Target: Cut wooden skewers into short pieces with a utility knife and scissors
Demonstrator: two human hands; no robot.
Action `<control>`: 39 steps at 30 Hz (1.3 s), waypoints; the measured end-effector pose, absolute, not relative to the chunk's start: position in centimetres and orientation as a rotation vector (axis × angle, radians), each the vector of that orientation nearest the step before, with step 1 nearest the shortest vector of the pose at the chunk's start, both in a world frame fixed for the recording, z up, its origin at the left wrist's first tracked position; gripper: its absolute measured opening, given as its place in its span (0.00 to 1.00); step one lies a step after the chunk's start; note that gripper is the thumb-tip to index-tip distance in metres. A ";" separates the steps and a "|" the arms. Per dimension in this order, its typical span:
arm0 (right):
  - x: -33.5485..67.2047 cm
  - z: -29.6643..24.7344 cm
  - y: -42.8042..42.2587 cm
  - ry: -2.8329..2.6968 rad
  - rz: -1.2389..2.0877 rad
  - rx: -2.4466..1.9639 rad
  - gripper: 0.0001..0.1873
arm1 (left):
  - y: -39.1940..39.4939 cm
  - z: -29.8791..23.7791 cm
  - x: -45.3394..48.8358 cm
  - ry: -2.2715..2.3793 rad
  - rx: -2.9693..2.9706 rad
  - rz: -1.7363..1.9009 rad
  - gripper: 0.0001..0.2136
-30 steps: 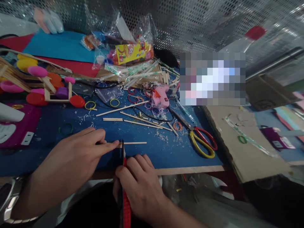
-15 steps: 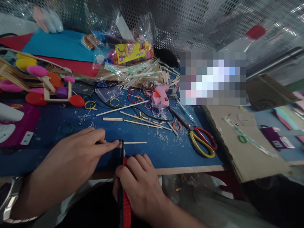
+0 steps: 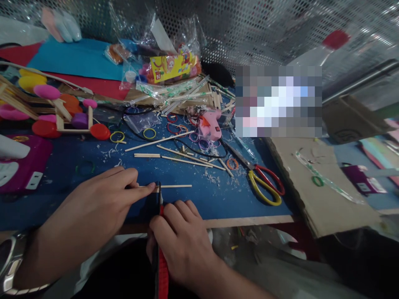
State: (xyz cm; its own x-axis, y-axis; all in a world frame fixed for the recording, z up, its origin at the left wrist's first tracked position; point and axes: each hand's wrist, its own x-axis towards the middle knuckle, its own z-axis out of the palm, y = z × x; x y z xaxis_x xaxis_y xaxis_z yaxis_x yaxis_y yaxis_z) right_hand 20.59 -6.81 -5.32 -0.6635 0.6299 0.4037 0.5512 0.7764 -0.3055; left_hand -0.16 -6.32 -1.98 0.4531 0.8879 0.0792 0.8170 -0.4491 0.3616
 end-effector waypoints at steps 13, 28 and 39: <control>20.6 -5.2 -6.6 -2.451 0.209 -0.845 0.10 | -6.4 -2.5 -0.2 1.445 2.423 0.447 0.18; 21.2 -5.4 -6.9 -2.376 0.246 -0.790 0.09 | -6.1 -2.5 -0.4 1.398 2.488 0.404 0.22; 21.6 -5.9 -6.6 -2.319 0.317 -0.791 0.09 | -5.8 -2.1 -0.1 1.386 2.653 0.396 0.22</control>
State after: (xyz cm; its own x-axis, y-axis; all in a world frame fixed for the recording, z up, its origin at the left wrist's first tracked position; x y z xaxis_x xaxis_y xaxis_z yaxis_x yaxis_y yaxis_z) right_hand 21.56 -6.62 -5.93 -0.6004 0.6159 0.5101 0.4565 0.7877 -0.4137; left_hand -0.06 -5.79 -2.06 0.5456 0.8199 0.1735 0.7878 -0.5724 0.2274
